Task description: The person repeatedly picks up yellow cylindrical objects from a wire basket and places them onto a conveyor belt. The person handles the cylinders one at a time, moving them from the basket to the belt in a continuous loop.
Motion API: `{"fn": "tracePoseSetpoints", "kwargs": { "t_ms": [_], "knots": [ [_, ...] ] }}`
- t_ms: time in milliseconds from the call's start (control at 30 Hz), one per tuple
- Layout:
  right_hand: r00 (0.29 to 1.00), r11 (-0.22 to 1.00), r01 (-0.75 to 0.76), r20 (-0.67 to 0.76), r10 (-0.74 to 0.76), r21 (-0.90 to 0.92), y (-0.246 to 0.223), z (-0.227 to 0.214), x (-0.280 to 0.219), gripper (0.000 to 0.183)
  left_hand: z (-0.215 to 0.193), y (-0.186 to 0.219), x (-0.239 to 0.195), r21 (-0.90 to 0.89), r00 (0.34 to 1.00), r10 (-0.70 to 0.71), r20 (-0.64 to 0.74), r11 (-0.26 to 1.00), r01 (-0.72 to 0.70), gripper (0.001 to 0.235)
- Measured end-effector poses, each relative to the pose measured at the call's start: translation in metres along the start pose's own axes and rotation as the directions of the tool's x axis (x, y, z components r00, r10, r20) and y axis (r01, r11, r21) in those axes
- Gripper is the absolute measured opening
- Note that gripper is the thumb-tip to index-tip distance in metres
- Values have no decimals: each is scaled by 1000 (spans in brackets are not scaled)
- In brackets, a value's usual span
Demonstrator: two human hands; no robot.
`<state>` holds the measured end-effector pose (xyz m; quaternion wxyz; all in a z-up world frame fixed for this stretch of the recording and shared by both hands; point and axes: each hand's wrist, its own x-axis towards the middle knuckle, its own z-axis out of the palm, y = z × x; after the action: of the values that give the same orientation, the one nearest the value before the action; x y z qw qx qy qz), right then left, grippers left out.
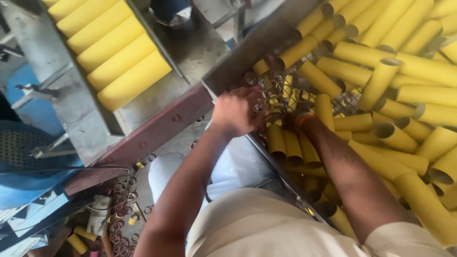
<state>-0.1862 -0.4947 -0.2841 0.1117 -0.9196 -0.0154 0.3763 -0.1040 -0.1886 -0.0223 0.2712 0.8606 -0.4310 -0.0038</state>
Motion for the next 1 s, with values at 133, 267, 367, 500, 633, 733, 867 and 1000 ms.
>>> {"fn": "tracePoseSetpoints", "kwargs": {
  "t_ms": [133,267,367,500,633,733,867,1000],
  "knots": [
    [999,993,43,-16,-41,111,18,18,-8,49,9,-3,1,118,1000,26,-1,993,-25,51],
    [999,983,39,-26,-35,180,47,18,-42,53,14,-4,-4,76,999,30,38,997,-33,41],
    [1000,975,2,-21,3,223,56,11,-77,55,21,-4,-8,82,998,34,59,996,-39,37],
    [990,987,-140,33,138,79,55,-41,-127,52,27,-4,-8,35,994,101,-30,994,-100,37],
    [961,929,-166,-156,227,330,21,-110,-179,36,28,-3,-21,64,991,128,-26,990,-126,35],
    [831,943,-63,-507,231,327,-5,-168,-223,31,23,-1,-35,17,984,163,-68,987,-163,30],
    [593,754,494,-802,71,433,-52,-222,-243,24,10,1,-57,-20,936,220,-274,972,-234,35],
    [375,328,863,-923,90,383,-110,-247,-217,22,-14,-3,-96,-228,900,141,-412,941,-251,37]
  ]
}}
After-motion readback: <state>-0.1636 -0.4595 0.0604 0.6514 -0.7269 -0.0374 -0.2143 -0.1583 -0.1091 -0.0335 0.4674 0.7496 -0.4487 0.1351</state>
